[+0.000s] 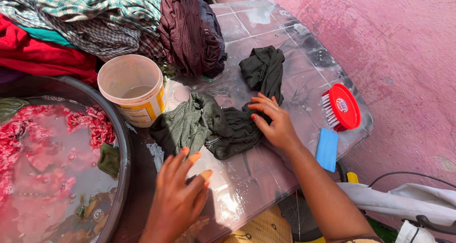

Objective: The person washes clothes by hand in a basin and on a tabletop, applying detergent from a container and scrubbing the garments with a brush and a small blue tool.

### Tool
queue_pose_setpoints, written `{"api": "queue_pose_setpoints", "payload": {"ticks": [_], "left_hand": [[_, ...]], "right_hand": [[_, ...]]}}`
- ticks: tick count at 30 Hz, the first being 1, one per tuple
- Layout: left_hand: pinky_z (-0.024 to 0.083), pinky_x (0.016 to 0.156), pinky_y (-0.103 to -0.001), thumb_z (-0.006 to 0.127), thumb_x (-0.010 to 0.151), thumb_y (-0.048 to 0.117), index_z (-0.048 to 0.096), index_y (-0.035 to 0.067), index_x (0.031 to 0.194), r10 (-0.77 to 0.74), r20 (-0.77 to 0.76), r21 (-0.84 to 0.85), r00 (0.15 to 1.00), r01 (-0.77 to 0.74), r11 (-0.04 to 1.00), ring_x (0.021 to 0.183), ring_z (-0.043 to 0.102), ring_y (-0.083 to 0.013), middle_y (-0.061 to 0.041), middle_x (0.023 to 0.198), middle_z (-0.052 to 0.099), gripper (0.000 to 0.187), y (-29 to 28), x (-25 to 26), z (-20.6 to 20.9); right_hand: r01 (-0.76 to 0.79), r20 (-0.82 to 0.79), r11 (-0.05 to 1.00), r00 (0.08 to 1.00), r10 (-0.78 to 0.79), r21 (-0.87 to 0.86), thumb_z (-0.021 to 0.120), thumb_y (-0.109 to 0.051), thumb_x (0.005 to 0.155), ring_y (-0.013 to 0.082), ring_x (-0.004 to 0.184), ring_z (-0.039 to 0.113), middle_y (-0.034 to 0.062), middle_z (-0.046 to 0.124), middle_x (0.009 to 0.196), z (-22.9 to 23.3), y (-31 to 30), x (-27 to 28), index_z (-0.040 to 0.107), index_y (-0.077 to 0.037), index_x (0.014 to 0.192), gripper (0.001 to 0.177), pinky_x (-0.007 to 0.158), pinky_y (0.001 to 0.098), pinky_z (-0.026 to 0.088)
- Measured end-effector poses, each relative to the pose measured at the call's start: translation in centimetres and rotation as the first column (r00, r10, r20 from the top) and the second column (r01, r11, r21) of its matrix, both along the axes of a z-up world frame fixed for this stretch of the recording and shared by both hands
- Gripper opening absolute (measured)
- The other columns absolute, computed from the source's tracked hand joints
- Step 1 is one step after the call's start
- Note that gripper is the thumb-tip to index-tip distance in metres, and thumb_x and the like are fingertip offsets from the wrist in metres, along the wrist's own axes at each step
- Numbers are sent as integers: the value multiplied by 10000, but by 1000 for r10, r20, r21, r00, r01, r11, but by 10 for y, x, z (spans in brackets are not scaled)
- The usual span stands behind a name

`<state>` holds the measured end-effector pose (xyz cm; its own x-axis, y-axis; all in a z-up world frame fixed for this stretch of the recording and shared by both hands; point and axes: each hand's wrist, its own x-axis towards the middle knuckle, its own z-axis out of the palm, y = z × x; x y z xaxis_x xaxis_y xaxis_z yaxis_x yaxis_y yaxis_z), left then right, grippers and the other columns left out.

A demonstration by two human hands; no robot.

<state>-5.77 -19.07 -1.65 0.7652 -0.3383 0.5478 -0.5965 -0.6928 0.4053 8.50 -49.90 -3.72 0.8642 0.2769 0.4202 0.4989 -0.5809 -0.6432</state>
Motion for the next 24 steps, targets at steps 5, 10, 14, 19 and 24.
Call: {"api": "queue_pose_setpoints", "payload": {"ticks": [5, 10, 14, 19, 24], "left_hand": [[199, 1140, -734, 749, 732, 172, 737, 136, 1065, -190, -1, 178, 982, 187, 966, 1445, 368, -357, -146, 1444, 516, 335, -57, 53, 2], [162, 1153, -716, 772, 747, 227, 697, 149, 1168, -122, -13, 189, 993, 122, 974, 1464, 336, -321, -138, 1489, 496, 434, -84, 89, -24], [170, 1148, -703, 769, 781, 259, 671, 159, 1210, -117, 0, 204, 993, 115, 972, 1454, 353, -306, -119, 1460, 516, 451, -86, 94, -39], [189, 1157, -691, 753, 827, 300, 670, 169, 1229, -123, 24, 183, 992, 116, 976, 1441, 373, -284, -104, 1440, 536, 431, -80, 95, -42], [187, 1153, -687, 749, 821, 299, 668, 169, 1238, -136, -15, 186, 991, 137, 973, 1442, 371, -284, -109, 1442, 533, 444, -78, 94, -39]], "right_hand": [[101, -37, 995, 994, -100, 24, 744, -67, 823, 258, 1018, 708, 92, 742, 1006, -1, 0, -57, 743, -71, 965, 141, 904, 375, 547], [95, 7, 995, 995, -95, 1, 775, -74, 801, 258, 968, 682, 94, 705, 1003, -6, -7, -78, 736, -60, 963, 167, 808, 365, 542], [93, 0, 995, 996, -93, -45, 809, -114, 786, 267, 965, 657, 84, 679, 1014, -10, -1, -78, 777, -80, 969, 189, 822, 370, 523], [157, -14, 978, 987, -160, -137, 846, -155, 759, 265, 978, 622, 100, 639, 1002, -16, 5, -74, 788, -82, 949, 212, 842, 368, 508], [150, -339, 973, 937, -83, 175, 809, -122, 801, 166, 992, 658, 66, 659, 1072, -28, -16, -73, 771, -47, 935, 158, 837, 309, 528]]}}
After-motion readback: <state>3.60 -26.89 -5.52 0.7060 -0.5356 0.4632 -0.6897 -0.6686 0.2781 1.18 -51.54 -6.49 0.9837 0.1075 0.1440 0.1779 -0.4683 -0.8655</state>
